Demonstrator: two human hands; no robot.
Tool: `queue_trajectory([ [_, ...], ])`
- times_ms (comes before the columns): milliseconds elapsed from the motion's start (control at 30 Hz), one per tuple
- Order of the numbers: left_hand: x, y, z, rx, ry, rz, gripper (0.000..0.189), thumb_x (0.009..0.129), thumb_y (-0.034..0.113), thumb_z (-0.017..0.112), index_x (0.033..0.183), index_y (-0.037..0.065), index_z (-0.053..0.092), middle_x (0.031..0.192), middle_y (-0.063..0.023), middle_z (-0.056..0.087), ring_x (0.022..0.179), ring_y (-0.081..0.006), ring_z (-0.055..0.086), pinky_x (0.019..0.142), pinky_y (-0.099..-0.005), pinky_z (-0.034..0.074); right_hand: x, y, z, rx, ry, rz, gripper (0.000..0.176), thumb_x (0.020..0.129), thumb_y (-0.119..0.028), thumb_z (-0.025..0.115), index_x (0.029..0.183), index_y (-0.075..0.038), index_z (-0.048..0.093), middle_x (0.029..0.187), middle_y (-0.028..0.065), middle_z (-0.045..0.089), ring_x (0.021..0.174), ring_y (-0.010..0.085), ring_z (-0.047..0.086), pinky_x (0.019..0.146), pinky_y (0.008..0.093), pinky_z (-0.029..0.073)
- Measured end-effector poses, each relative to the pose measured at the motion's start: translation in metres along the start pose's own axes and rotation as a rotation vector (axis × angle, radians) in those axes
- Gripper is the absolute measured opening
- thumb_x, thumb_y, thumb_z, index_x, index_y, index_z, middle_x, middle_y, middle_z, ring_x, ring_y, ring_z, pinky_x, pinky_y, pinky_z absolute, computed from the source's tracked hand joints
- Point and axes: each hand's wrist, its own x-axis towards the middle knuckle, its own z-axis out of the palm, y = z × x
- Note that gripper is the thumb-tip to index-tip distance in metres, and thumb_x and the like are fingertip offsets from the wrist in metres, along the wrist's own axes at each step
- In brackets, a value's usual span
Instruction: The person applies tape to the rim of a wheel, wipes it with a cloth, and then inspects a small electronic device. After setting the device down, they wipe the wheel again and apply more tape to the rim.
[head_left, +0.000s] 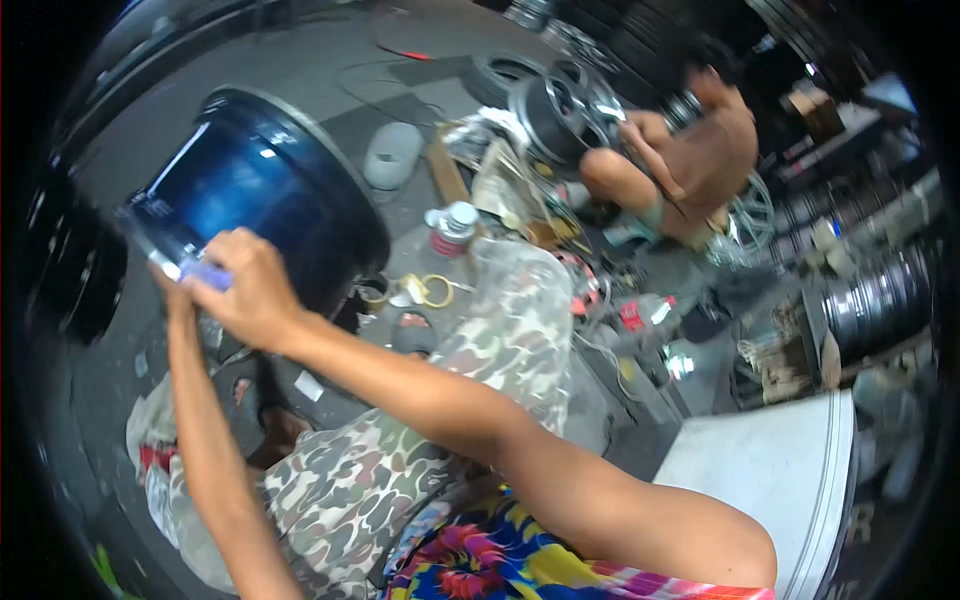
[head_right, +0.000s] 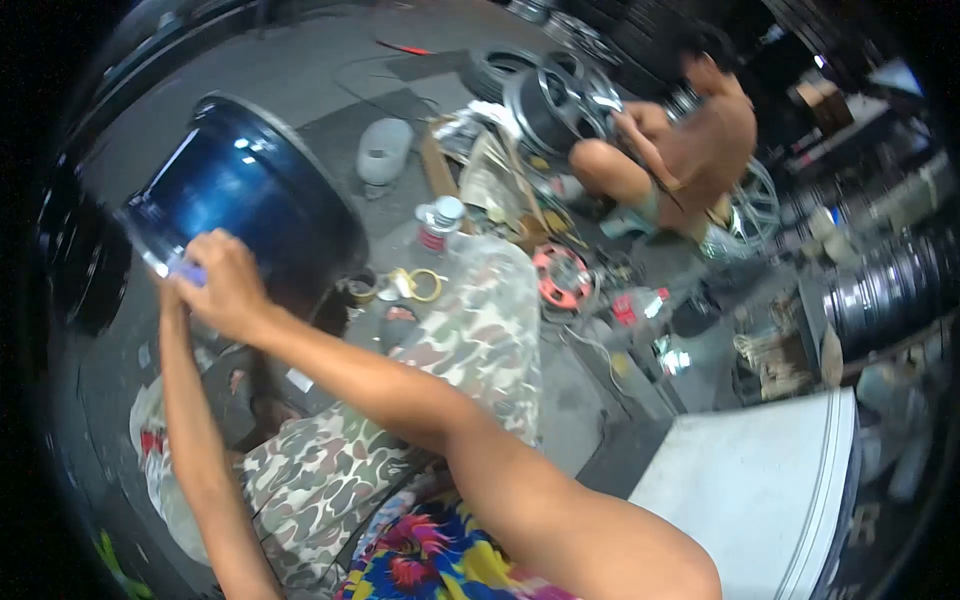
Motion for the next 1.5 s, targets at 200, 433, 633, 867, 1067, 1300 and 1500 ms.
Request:
queue_trajectory([
  [200,0.008,-0.016,-0.01,0.098,-0.101,0.158,0.03,0.103,0.032,0.056,0.109,0.004,0.064,0.111,-0.0115,0.068,0.105,-0.0195,0.065,0.089,-0.0398,0.055,-0.013,-0.001,-0.009,-0.005,0.012,-0.008,0.022,0.081,-0.018,0.076,0.076,0.0,0.065,0.081,0.0166,0.065,0.081,0.036,0.06,0.074,0.0462,0.045],
  [433,0.043,-0.029,-0.04,0.068,-0.162,0.277,0.029,0.103,0.032,0.058,0.11,0.004,0.064,0.112,-0.0118,0.068,0.108,-0.0193,0.066,0.093,-0.0386,0.055,0.027,-0.015,-0.058,0.012,0.079,-0.072,0.024,0.079,-0.022,0.078,0.073,-0.002,0.067,0.08,0.0183,0.066,0.081,0.039,0.064,0.076,0.0488,0.05],
  [633,0.032,0.088,-0.074,0.981,-0.175,0.225,0.029,0.086,0.011,0.055,0.102,-0.007,0.071,0.101,-0.0283,0.073,0.097,-0.046,0.071,0.086,-0.0525,0.054,-0.004,-0.041,-0.325,-0.349,0.079,0.436,0.033,0.107,-0.028,0.062,0.12,0.001,0.069,0.099,0.0088,0.075,0.081,0.0182,0.071,0.075,0.0355,0.059],
  [867,-0.03,0.217,-0.092,0.909,-0.039,0.434,0.054,0.09,-0.005,0.06,0.143,-0.002,0.053,0.148,-0.0246,0.054,0.136,-0.0394,0.055,0.113,-0.0441,0.045,-0.323,0.146,-0.461,-1.072,-0.252,0.787,0.028,0.1,-0.019,0.062,0.114,0.005,0.069,0.104,0.0203,0.068,0.092,0.0337,0.065,0.085,0.0443,0.052],
  [1067,-0.028,0.216,-0.085,1.017,-0.183,0.552,0.082,0.079,-0.015,0.061,0.157,0.0,0.04,0.159,-0.0196,0.045,0.148,-0.0373,0.043,0.123,-0.0448,0.038,-0.339,0.129,-0.316,-0.781,-0.297,1.087,0.029,0.099,-0.021,0.064,0.114,0.003,0.07,0.104,0.022,0.068,0.092,0.0364,0.065,0.086,0.0456,0.052],
  [1300,-0.022,0.213,-0.081,1.077,-0.238,0.62,0.066,0.084,-0.014,0.056,0.149,-0.003,0.05,0.154,-0.0232,0.05,0.144,-0.0385,0.05,0.12,-0.0456,0.043,-0.335,0.162,-0.279,-0.586,-0.202,1.057,0.03,0.097,-0.024,0.066,0.114,0.001,0.071,0.105,0.024,0.068,0.093,0.0395,0.066,0.086,0.047,0.052],
  [1500,-0.1,0.283,-0.033,1.145,-0.547,0.561,0.042,0.105,0.021,0.058,0.138,-0.004,0.063,0.146,-0.0228,0.06,0.141,-0.041,0.054,0.117,-0.0497,0.044,-0.36,0.163,-0.31,-0.479,0.065,1.047,0.031,0.096,-0.026,0.068,0.113,-0.001,0.072,0.105,0.0256,0.069,0.094,0.0422,0.066,0.086,0.0483,0.052],
])
